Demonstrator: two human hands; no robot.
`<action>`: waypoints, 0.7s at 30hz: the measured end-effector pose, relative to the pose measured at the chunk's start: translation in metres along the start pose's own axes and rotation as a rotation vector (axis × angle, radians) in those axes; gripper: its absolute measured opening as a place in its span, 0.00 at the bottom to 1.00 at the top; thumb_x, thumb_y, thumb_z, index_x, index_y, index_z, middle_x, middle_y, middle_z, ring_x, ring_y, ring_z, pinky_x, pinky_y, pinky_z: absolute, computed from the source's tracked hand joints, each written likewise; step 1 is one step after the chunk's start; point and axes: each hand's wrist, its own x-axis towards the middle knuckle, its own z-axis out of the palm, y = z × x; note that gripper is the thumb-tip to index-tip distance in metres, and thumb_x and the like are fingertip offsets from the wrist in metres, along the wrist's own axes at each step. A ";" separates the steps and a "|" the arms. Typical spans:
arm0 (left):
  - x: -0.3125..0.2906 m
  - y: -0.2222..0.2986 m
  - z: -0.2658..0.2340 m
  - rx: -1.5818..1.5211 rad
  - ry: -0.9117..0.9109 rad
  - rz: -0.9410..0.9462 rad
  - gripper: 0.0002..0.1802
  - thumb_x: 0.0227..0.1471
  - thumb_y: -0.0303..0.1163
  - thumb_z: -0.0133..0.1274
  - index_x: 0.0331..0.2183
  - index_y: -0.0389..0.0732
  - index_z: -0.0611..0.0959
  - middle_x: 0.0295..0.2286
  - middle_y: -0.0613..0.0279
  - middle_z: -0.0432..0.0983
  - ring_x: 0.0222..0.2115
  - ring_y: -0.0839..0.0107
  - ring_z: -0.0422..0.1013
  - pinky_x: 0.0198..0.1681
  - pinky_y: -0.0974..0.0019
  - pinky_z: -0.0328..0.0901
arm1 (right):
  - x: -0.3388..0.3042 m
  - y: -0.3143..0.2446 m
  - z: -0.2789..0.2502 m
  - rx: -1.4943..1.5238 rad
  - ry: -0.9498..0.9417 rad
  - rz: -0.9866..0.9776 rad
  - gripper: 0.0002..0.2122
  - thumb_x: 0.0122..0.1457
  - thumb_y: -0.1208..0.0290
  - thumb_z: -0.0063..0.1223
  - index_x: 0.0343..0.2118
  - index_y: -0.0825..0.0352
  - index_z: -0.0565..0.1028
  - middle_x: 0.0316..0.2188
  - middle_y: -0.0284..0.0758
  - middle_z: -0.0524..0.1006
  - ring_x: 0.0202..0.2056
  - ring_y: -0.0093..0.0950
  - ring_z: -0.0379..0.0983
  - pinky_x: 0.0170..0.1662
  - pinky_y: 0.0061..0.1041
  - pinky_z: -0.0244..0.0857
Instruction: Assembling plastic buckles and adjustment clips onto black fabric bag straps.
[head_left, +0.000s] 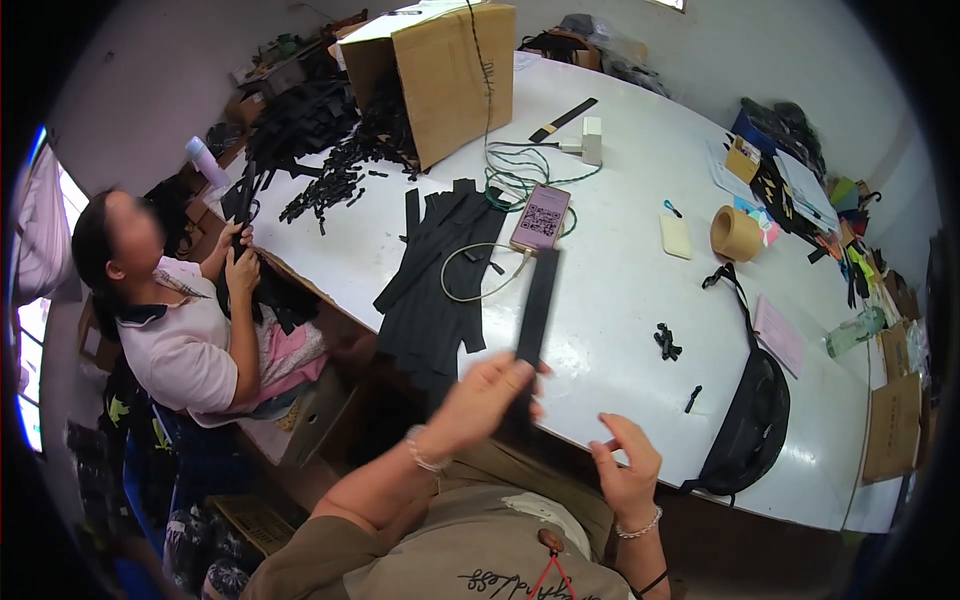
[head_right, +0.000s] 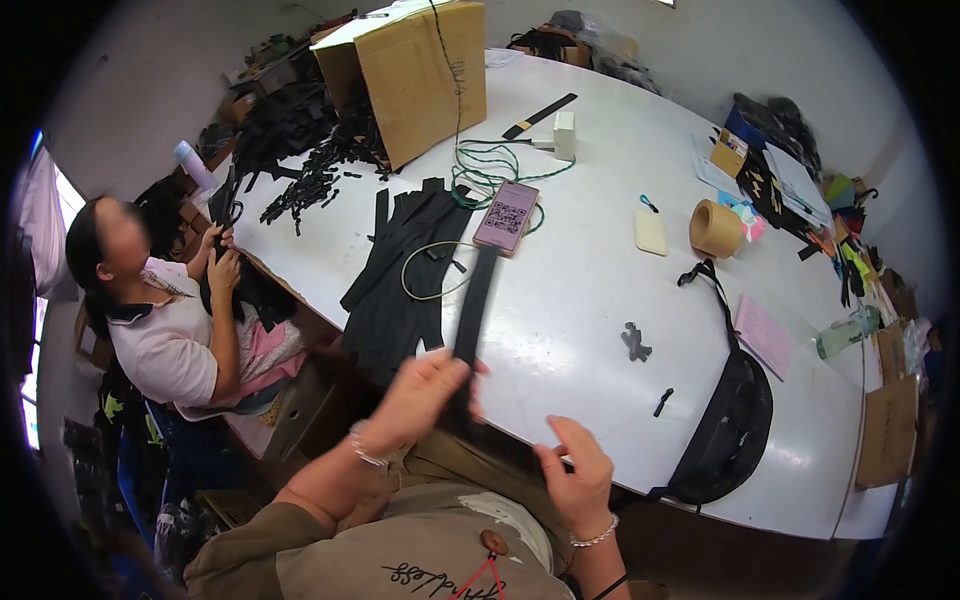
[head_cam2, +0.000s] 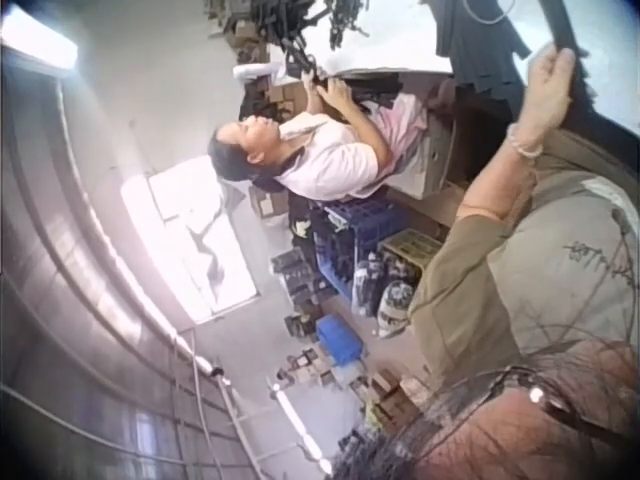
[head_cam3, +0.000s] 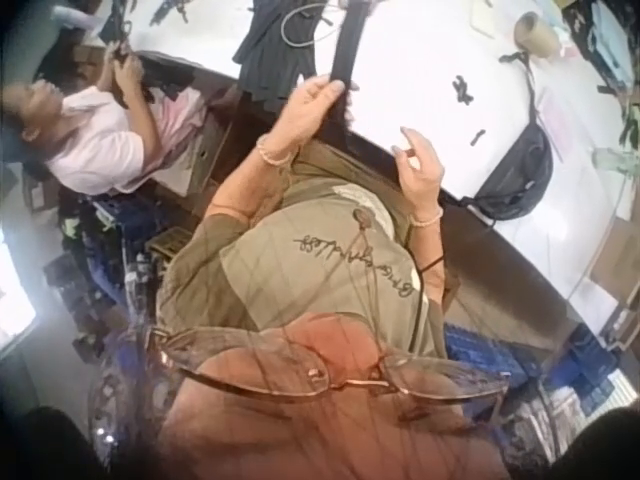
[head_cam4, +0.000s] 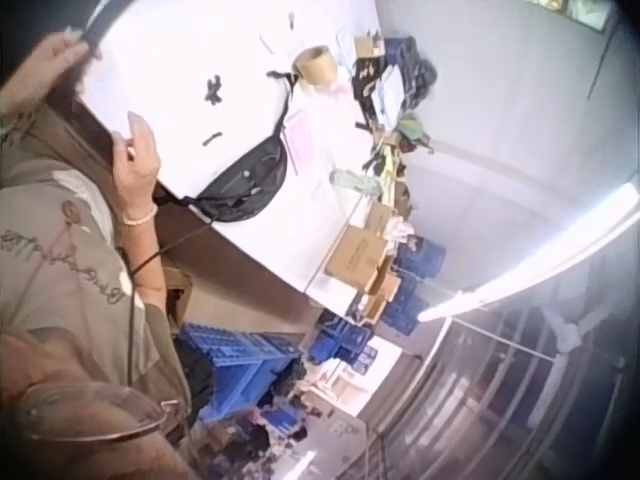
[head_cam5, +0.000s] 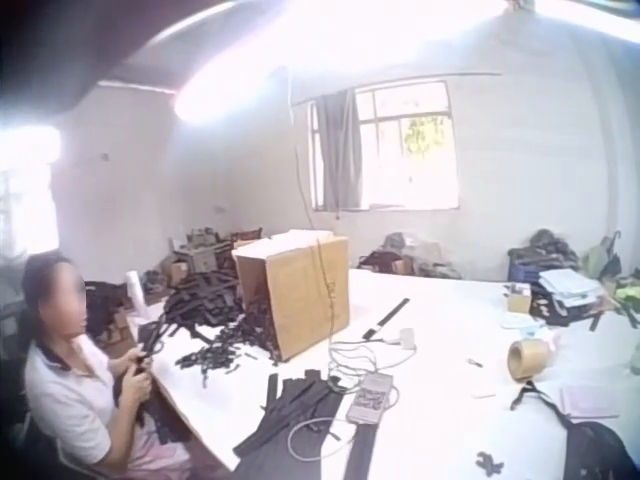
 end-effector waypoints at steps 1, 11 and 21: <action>0.004 0.008 -0.018 0.163 0.080 0.136 0.12 0.60 0.34 0.42 0.35 0.35 0.75 0.23 0.64 0.72 0.22 0.75 0.71 0.27 0.72 0.68 | 0.000 0.002 -0.007 -0.059 0.054 0.031 0.08 0.50 0.83 0.53 0.35 0.72 0.74 0.32 0.42 0.76 0.26 0.31 0.73 0.30 0.23 0.68; 0.116 0.055 -0.188 0.496 0.435 0.276 0.16 0.58 0.36 0.45 0.41 0.34 0.76 0.25 0.62 0.75 0.23 0.77 0.70 0.28 0.73 0.67 | -0.013 0.086 -0.048 -0.361 0.448 0.066 0.05 0.52 0.84 0.48 0.32 0.74 0.74 0.29 0.40 0.75 0.30 0.32 0.72 0.35 0.25 0.66; 0.141 0.007 -0.249 0.499 0.788 0.421 0.25 0.60 0.46 0.37 0.43 0.37 0.79 0.36 0.62 0.78 0.38 0.73 0.71 0.44 0.70 0.62 | -0.031 0.106 -0.046 -0.409 0.526 0.079 0.05 0.52 0.84 0.47 0.32 0.74 0.74 0.30 0.40 0.74 0.31 0.31 0.72 0.34 0.25 0.66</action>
